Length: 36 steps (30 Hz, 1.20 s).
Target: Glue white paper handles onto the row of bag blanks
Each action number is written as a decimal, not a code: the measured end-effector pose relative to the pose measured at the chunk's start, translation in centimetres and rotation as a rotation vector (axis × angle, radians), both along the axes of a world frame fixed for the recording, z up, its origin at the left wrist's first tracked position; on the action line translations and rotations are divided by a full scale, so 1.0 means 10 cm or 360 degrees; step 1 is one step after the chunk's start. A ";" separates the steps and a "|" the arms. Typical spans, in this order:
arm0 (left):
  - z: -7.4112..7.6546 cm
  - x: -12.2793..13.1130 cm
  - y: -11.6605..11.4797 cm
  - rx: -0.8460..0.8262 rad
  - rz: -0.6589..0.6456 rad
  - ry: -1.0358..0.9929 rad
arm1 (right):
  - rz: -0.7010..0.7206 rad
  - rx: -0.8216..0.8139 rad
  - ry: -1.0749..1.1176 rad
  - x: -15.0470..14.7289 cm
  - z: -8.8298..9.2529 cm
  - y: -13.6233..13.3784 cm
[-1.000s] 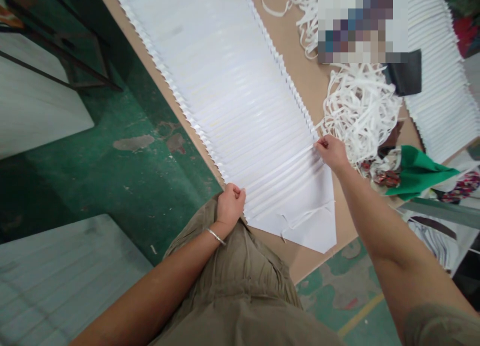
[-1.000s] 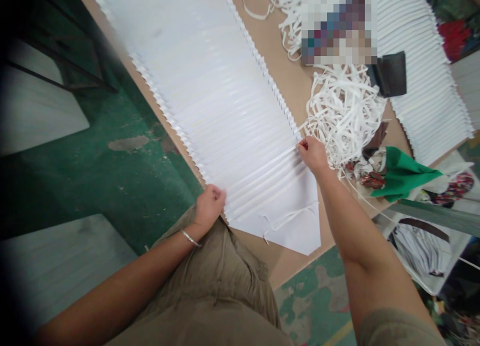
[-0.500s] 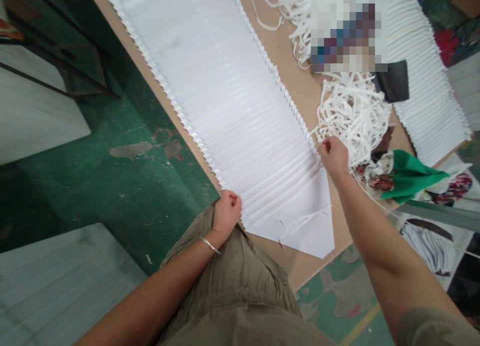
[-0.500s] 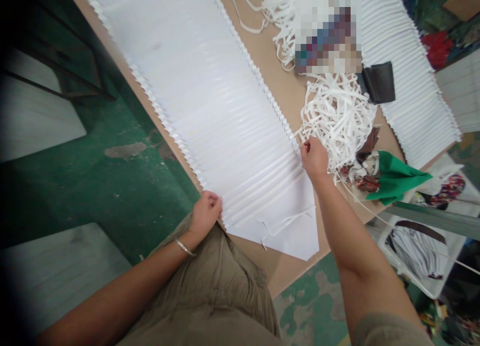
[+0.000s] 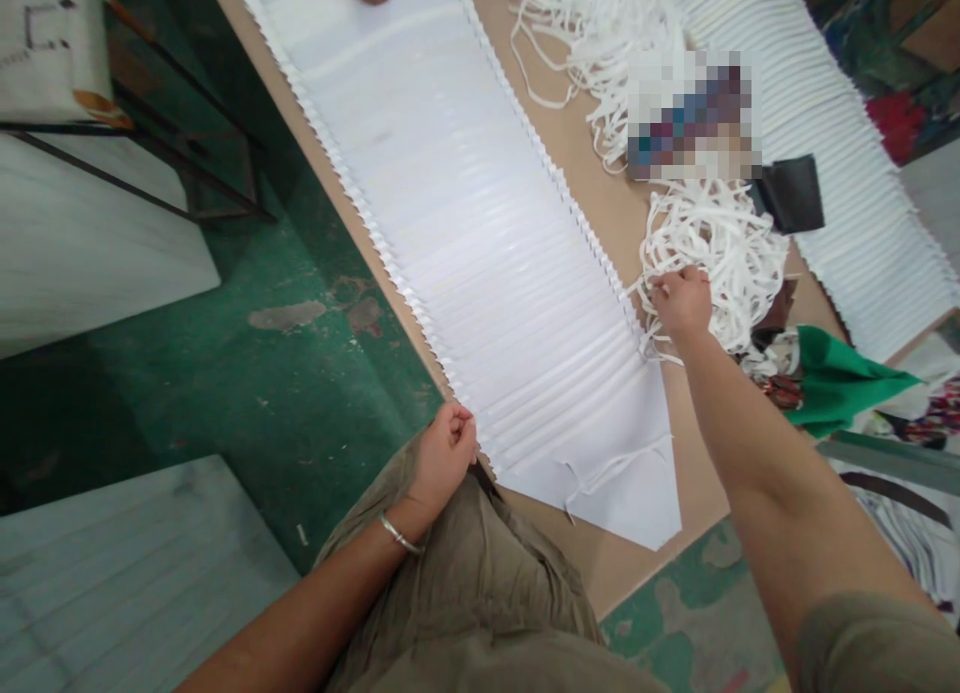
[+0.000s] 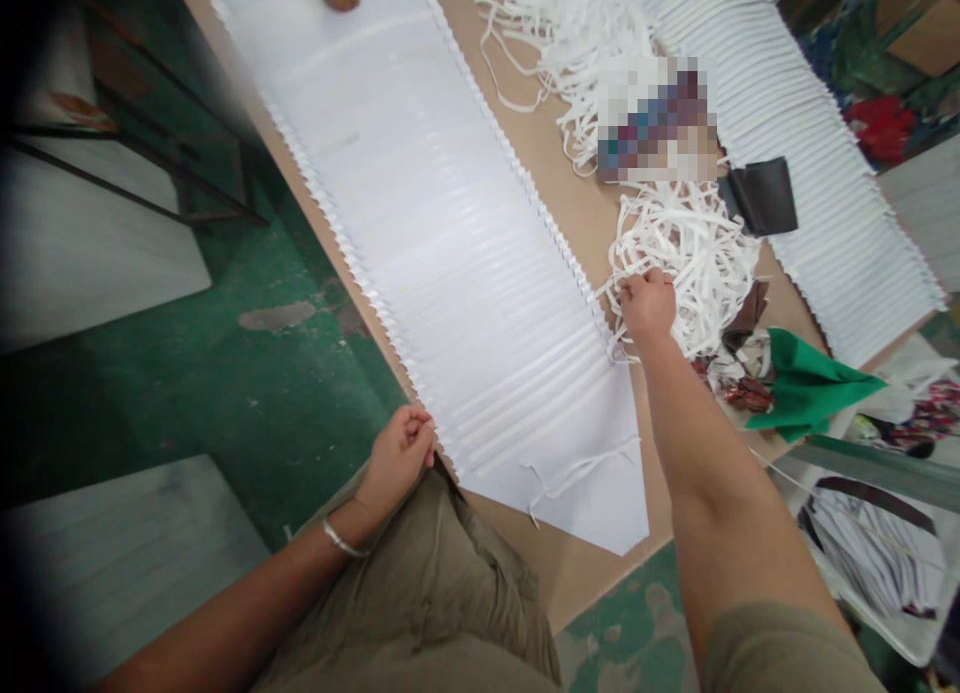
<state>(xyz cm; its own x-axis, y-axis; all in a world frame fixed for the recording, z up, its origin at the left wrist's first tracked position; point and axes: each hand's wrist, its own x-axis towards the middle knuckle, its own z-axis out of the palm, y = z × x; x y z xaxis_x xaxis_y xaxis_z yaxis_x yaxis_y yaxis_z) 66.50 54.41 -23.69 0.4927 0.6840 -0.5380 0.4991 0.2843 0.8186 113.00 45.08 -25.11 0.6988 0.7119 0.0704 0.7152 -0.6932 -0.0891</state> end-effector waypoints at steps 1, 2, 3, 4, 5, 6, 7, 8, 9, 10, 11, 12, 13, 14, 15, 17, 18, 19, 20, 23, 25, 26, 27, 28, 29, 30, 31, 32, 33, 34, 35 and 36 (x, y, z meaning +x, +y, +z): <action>0.01 0.02 0.00 -0.0023 -0.0001 -0.0012 | -0.0036 0.0049 -0.0018 0.02 0.04 -0.07; 0.02 0.03 -0.01 -0.0050 -0.0009 -0.0030 | -0.0067 0.0113 -0.0038 0.02 0.09 -0.17; 0.02 0.05 -0.02 -0.0081 -0.0024 -0.0055 | -0.0085 0.0181 -0.0051 0.01 0.16 -0.29; 0.01 0.06 -0.03 -0.0111 -0.0041 -0.0082 | -0.0090 0.0238 -0.0051 -0.02 0.23 -0.41; 0.01 0.08 -0.05 -0.0140 -0.0061 -0.0107 | -0.0095 0.0272 -0.0027 -0.06 0.29 -0.53; 0.00 0.09 -0.07 -0.0165 -0.0085 -0.0126 | -0.0118 0.0275 0.0021 -0.14 0.34 -0.63; -0.01 0.11 -0.08 -0.0185 -0.0112 -0.0138 | -0.0166 0.0244 0.0088 -0.22 0.36 -0.71; -0.01 0.12 -0.10 -0.0197 -0.0141 -0.0142 | -0.0238 0.0203 0.0171 -0.33 0.36 -0.75; -0.02 0.13 -0.11 -0.0203 -0.0172 -0.0139 | -0.0330 0.0179 0.0260 -0.43 0.33 -0.76; -0.01 0.15 -0.12 -0.0206 -0.0199 -0.0139 | -0.0435 0.0194 0.0345 -0.53 0.28 -0.74; -0.01 0.17 -0.12 -0.0208 -0.0221 -0.0143 | -0.0536 0.0246 0.0416 -0.62 0.21 -0.70; 0.01 0.18 -0.12 -0.0207 -0.0238 -0.0150 | -0.0619 0.0322 0.0469 -0.70 0.13 -0.63; 0.02 0.20 -0.11 -0.0204 -0.0251 -0.0157 | -0.0686 0.0407 0.0505 -0.75 0.06 -0.57; 0.03 0.21 -0.11 -0.0199 -0.0258 -0.0163 | -0.0741 0.0486 0.0525 -0.79 0.00 -0.51; 0.04 0.22 -0.10 -0.0193 -0.0262 -0.0168 | -0.0780 0.0546 0.0534 -0.82 -0.04 -0.48; 0.05 0.25 -0.08 -0.0181 -0.0257 -0.0173 | -0.0820 0.0612 0.0547 -0.84 -0.02 -0.51; 0.05 0.26 -0.08 -0.0181 -0.0251 -0.0179 | -0.0840 0.0672 0.0573 -0.85 0.04 -0.59; 0.05 0.27 -0.08 -0.0189 -0.0254 -0.0190 | -0.0855 0.0750 0.0605 -0.87 0.12 -0.70; 0.05 0.29 -0.09 -0.0202 -0.0266 -0.0206 | -0.0863 0.0835 0.0636 -0.89 0.23 -0.84; 0.09 0.35 -0.13 -0.0219 -0.0383 -0.0282 | -0.0854 0.0968 0.0676 -1.03 0.65 -1.33; 0.19 0.43 -0.19 -0.0154 -0.0535 -0.0339 | -0.0818 0.0883 0.0758 -1.22 0.93 -1.61; 0.26 0.48 -0.23 -0.0091 -0.0629 -0.0379 | -0.0777 0.0792 0.0856 -1.34 1.06 -1.70; 0.35 0.53 -0.28 -0.0019 -0.0730 -0.0443 | -0.0707 0.0656 0.0957 -1.49 1.17 -1.75; 0.45 0.59 -0.33 0.0056 -0.0827 -0.0533 | -0.0609 0.0482 0.1037 -1.65 1.26 -1.76; 0.55 0.65 -0.39 0.0118 -0.0924 -0.0660 | -0.0487 0.0296 0.1088 -1.83 1.34 -1.73; 0.64 0.71 -0.45 0.0162 -0.1011 -0.0803 | -0.0344 0.0124 0.1119 -2.00 1.40 -1.67; 0.73 0.76 -0.52 0.0177 -0.1085 -0.0929 | -0.0196 -0.0011 0.1172 -2.16 1.46 -1.59; 0.79 0.81 -0.57 0.0149 -0.1155 -0.1013 | -0.0055 -0.0108 0.1262 -2.31 1.51 -1.50; 0.84 0.83 -0.61 0.0075 -0.1223 -0.1043 | 0.0070 -0.0174 0.1362 -2.43 1.56 -1.40; 0.86 0.84 -0.62 -0.0039 -0.1278 -0.1017 | 0.0168 -0.0224 0.1449 -2.51 1.61 -1.31; 0.85 0.83 -0.61 -0.0166 -0.1308 -0.0946 | 0.0235 -0.0265 0.1502 -2.55 1.66 -1.23; 0.82 0.79 -0.58 -0.0279 -0.1305 -0.0852 | 0.0274 -0.0301 0.1518 -2.55 1.70 -1.17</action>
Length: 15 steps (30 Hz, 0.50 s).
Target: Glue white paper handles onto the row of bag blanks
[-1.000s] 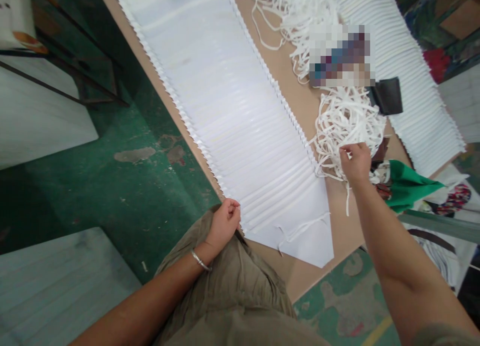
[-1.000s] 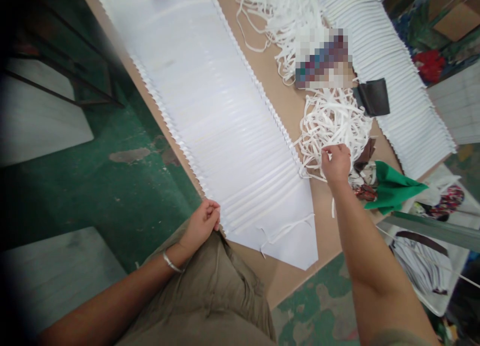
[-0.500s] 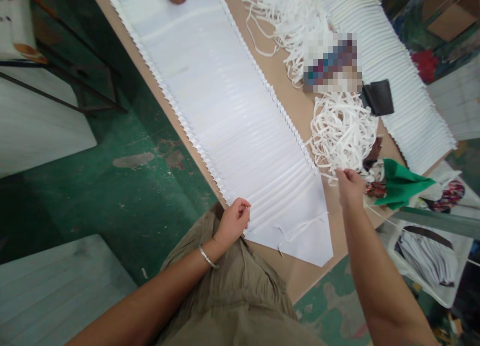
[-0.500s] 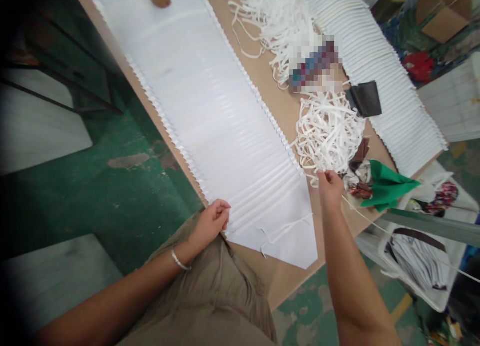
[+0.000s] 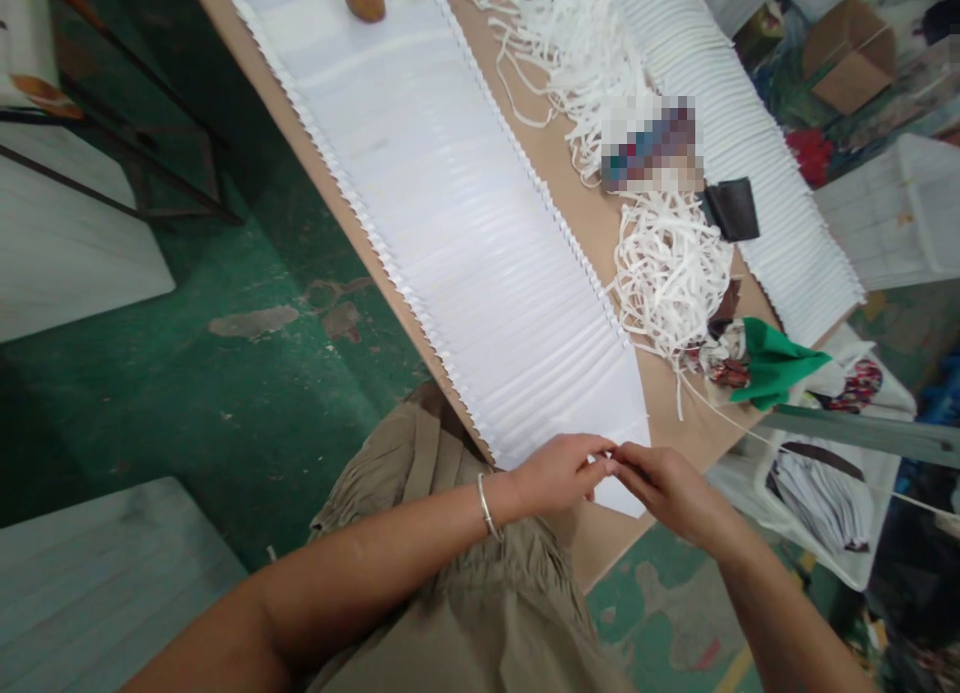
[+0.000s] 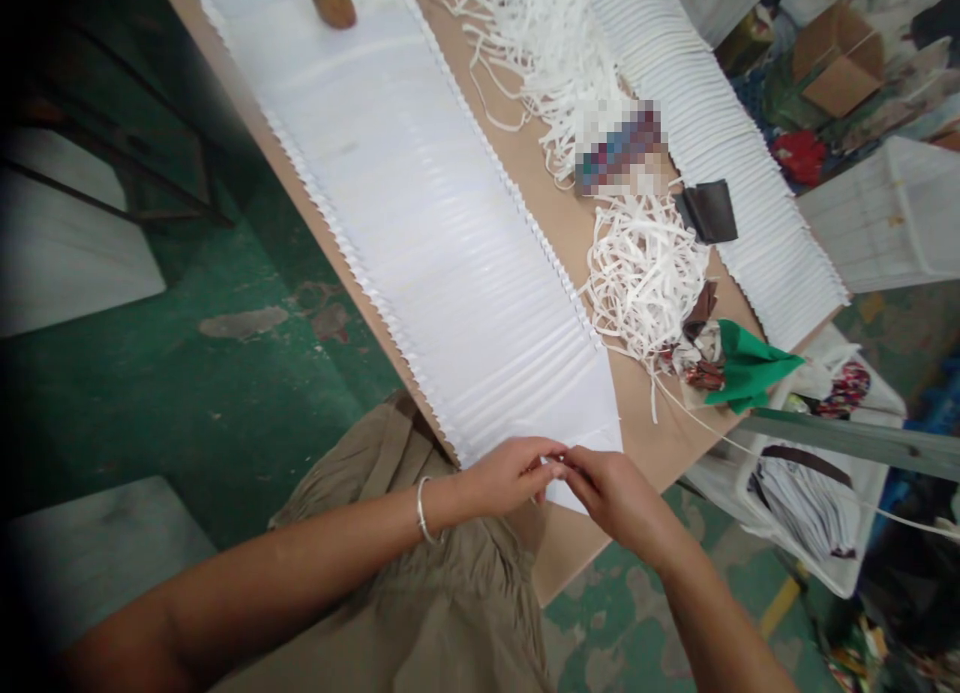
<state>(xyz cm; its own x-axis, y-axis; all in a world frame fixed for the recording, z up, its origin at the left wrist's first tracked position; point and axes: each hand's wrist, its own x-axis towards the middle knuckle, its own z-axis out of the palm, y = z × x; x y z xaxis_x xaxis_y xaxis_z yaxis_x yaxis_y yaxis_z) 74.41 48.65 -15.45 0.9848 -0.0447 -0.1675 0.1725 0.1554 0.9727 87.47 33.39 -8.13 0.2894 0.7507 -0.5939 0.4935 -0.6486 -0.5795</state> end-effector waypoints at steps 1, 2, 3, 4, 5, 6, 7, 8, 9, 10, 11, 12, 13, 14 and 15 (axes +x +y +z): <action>-0.05 -0.06 0.06 -0.0042 0.0010 0.0120 | 0.0027 -0.0017 -0.0011 0.03 0.03 0.05; -0.12 -0.14 0.14 -0.0062 0.0062 0.0227 | 0.0036 -0.0031 -0.0037 0.07 0.05 0.09; -0.20 -0.23 0.23 -0.0057 0.0150 0.0311 | 0.0032 -0.0032 -0.0057 0.14 0.05 0.11; -0.28 -0.34 0.33 -0.0054 0.0247 0.0388 | 0.0023 -0.0023 -0.0059 0.20 0.04 0.14; -0.37 -0.45 0.42 -0.0046 0.0346 0.0468 | 0.0017 -0.0010 -0.0048 0.27 0.00 0.16; -0.44 -0.55 0.50 -0.0032 0.0438 0.0546 | 0.0011 0.0002 -0.0036 0.33 -0.05 0.19; -0.51 -0.65 0.57 -0.0017 0.0513 0.0614 | 0.0007 0.0007 -0.0030 0.38 -0.11 0.22; -0.56 -0.73 0.62 0.0002 0.0577 0.0672 | 0.0005 0.0005 -0.0037 0.43 -0.19 0.26; -0.60 -0.80 0.66 0.0021 0.0635 0.0718 | 0.0002 -0.0002 -0.0063 0.48 -0.26 0.30; -0.63 -0.85 0.68 0.0036 0.0684 0.0754 | -0.0002 -0.0010 -0.0104 0.52 -0.34 0.34; -0.65 -0.88 0.69 0.0046 0.0727 0.0781 | -0.0004 -0.0011 -0.0149 0.58 -0.41 0.38; -0.67 -0.90 0.70 0.0050 0.0767 0.0804 | -0.0004 -0.0002 -0.0191 0.63 -0.48 0.42; -0.68 -0.91 0.71 0.0050 0.0801 0.0822 | 0.0001 0.0013 -0.0227 0.70 -0.54 0.45; -0.70 -0.91 0.72 0.0049 0.0821 0.0834 | 0.0007 0.0028 -0.0262 0.78 -0.59 0.48; -0.72 -0.90 0.72 0.0050 0.0831 0.0841 | 0.0013 0.0041 -0.0296 0.86 -0.63 0.51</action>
<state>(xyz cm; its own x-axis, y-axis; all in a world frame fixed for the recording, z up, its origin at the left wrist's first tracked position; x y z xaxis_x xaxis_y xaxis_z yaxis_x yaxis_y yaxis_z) 65.39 55.86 -22.61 0.6644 0.4195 -0.6186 0.5300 0.3190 0.7857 96.08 38.49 -14.48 0.3861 0.7678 -0.5113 0.5990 -0.6302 -0.4940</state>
